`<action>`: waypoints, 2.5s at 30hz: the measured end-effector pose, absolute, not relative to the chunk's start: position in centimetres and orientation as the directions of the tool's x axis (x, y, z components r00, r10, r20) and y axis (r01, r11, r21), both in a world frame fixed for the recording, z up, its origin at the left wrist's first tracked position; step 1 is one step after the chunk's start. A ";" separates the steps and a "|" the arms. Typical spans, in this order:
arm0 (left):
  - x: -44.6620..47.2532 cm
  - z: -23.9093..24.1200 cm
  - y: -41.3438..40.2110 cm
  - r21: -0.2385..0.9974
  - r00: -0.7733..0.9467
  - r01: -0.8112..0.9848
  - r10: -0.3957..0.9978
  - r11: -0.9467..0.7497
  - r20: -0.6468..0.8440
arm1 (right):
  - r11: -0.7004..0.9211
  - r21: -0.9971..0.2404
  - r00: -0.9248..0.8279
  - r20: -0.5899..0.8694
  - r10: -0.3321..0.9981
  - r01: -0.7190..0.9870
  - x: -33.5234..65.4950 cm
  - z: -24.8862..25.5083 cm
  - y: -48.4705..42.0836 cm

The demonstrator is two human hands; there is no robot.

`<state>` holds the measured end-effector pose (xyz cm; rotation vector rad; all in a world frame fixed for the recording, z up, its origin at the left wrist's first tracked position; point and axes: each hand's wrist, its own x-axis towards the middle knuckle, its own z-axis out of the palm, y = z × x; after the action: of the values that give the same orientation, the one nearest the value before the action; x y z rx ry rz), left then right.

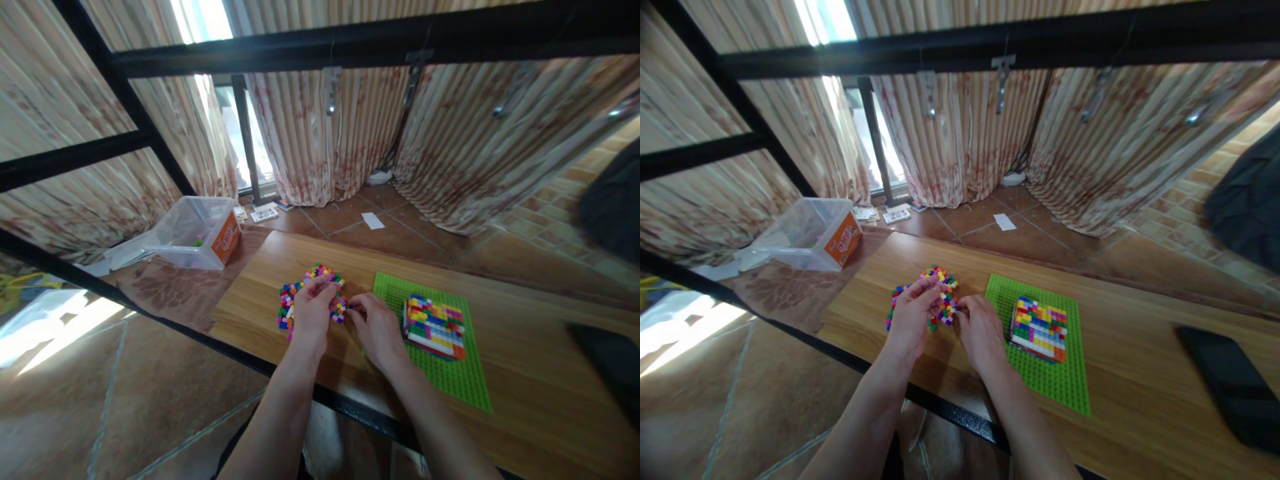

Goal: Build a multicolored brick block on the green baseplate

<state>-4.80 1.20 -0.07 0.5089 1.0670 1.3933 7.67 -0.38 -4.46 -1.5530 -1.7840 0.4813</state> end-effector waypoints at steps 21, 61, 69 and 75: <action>-2.0 0.3 -0.4 0.991 0.203 -0.100 0.973 -0.091 0.110 | 0.151 -0.970 0.393 0.067 0.917 -0.188 9.7 -1.5 -2.6; 1.5 -1.5 -1.1 0.993 0.312 0.103 0.950 -0.053 0.018 | 0.121 -0.576 0.195 0.456 0.868 0.809 18.2 -2.8 -4.5; 1.9 -1.3 -1.8 0.998 0.377 0.048 0.926 -0.037 0.017 | 0.119 -0.581 0.209 0.466 0.860 0.805 18.4 -3.3 -4.1; 1.9 -1.5 -1.8 0.996 0.386 0.070 0.922 -0.061 0.029 | 0.137 -0.580 0.211 0.491 0.845 0.803 18.2 -3.4 -4.1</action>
<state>1.87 -1.77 -1.46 1.4625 0.9456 0.9046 18.17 -4.08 -3.45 -1.6473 -1.5742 0.0636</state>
